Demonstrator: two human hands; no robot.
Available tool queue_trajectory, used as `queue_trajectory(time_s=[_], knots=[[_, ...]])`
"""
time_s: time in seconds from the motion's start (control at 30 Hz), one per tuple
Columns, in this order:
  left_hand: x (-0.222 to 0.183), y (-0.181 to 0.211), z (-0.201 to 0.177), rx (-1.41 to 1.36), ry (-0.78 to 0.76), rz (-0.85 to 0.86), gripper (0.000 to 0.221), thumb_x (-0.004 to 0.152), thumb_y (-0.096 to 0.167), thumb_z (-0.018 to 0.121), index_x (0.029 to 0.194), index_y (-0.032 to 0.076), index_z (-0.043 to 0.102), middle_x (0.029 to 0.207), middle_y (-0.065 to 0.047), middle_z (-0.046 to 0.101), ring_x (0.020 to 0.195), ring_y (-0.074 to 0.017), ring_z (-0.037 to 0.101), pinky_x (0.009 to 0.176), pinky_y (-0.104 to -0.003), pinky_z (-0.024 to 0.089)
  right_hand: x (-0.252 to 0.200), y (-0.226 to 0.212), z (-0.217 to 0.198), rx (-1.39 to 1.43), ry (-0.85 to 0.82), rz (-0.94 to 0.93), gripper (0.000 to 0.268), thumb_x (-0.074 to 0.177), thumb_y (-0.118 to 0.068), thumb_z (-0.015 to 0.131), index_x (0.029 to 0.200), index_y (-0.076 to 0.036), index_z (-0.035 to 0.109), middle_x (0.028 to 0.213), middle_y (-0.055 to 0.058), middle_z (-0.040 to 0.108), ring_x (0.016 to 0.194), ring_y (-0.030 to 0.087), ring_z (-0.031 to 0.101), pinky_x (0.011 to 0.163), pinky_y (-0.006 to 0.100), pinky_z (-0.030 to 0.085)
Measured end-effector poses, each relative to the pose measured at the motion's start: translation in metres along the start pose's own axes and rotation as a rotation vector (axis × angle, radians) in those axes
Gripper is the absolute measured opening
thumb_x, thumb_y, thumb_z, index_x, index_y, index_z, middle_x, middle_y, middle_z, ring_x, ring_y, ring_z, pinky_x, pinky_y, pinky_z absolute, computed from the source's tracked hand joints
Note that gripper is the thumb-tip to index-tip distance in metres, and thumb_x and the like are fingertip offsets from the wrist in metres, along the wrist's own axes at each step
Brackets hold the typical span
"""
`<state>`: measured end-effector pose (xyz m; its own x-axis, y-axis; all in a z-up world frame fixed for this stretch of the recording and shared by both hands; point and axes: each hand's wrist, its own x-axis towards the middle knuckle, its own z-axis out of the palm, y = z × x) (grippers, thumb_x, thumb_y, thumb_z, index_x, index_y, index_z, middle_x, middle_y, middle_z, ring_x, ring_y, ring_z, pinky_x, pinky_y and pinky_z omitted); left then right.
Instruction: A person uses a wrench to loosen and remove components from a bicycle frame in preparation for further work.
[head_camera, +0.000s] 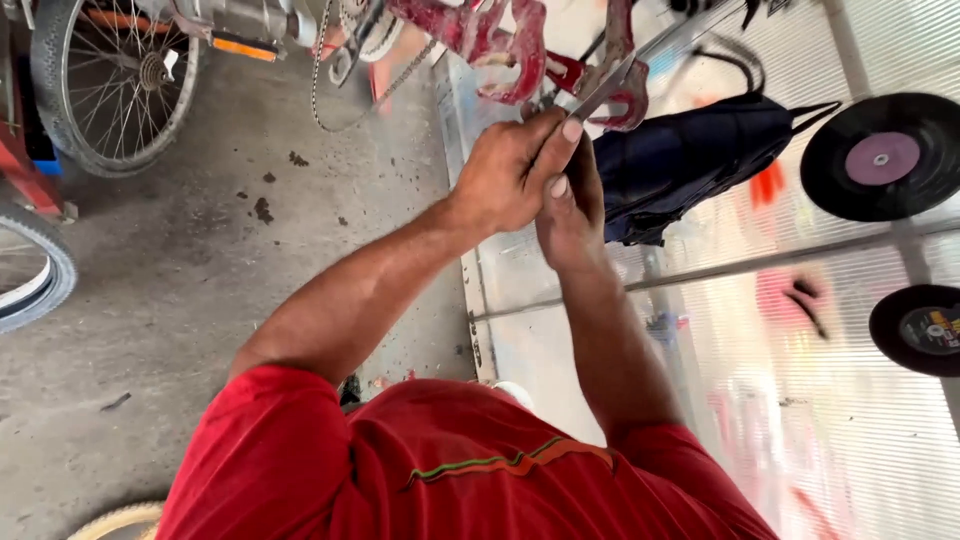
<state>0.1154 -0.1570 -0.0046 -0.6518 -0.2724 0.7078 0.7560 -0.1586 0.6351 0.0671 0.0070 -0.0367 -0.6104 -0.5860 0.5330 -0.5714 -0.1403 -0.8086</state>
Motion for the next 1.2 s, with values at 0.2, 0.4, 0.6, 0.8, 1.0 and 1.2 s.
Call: queue_trajectory(time_s=[0.2,0.4,0.6,0.8,1.0,1.2], knots=[[-0.002,0.006,-0.003,0.016,-0.006,-0.039,0.044,0.113,0.037,0.044,0.078,0.013,0.053,0.051,-0.013,0.054,0.045,-0.0328,0.057,0.051,-0.042,0.053,-0.007,0.011,-0.005,0.013,-0.03,-0.005,0.078,0.109,-0.039,0.058,0.164,-0.002,0.017,0.159,0.026,0.037,0.144,0.034,0.045,0.116,0.058,0.046],[0.0,0.0,-0.004,0.107,-0.044,-0.06,0.04,0.11,0.039,0.047,0.081,0.013,0.053,0.054,-0.018,0.051,0.052,-0.0463,0.057,0.054,-0.051,0.052,-0.017,0.025,0.007,0.071,0.036,-0.052,0.093,0.098,-0.036,0.077,0.166,-0.009,0.019,0.162,0.016,0.041,0.144,0.023,0.047,0.116,0.058,0.047],[0.0,0.001,-0.005,0.193,-0.123,-0.177,0.047,0.106,0.053,0.046,0.079,0.015,0.055,0.056,-0.015,0.056,0.059,-0.0456,0.064,0.061,-0.05,0.057,-0.013,-0.002,0.054,0.296,0.138,-0.012,0.072,0.11,-0.03,0.057,0.166,-0.004,0.02,0.16,0.025,0.043,0.139,0.041,0.054,0.11,0.066,0.049],[-0.053,0.031,-0.022,0.271,-0.631,-0.5,0.044,0.103,0.038,0.045,0.088,0.003,0.067,0.079,-0.027,0.074,0.089,-0.0518,0.073,0.086,-0.062,0.056,-0.146,0.035,0.041,0.586,0.207,0.393,0.073,0.107,-0.038,0.062,0.166,-0.012,0.028,0.163,0.02,0.043,0.143,0.046,0.047,0.106,0.059,0.055],[-0.017,-0.009,-0.012,0.124,-0.032,-0.092,0.018,0.104,0.028,0.054,0.095,0.015,0.063,0.053,-0.017,0.051,0.051,-0.0414,0.062,0.048,-0.048,0.047,-0.16,-0.008,0.069,0.331,-0.018,0.741,0.142,0.068,-0.05,0.098,0.17,-0.015,0.006,0.169,0.026,0.027,0.152,0.049,0.034,0.114,0.059,0.042],[-0.003,-0.014,0.006,0.265,-0.035,-0.006,0.051,0.112,0.049,0.036,0.077,0.015,0.051,0.046,-0.009,0.051,0.04,-0.035,0.057,0.04,-0.045,0.046,-0.163,-0.028,0.056,0.249,0.057,0.696,0.113,0.088,-0.043,0.083,0.17,-0.012,0.011,0.163,0.026,0.038,0.147,0.045,0.043,0.109,0.056,0.047]])
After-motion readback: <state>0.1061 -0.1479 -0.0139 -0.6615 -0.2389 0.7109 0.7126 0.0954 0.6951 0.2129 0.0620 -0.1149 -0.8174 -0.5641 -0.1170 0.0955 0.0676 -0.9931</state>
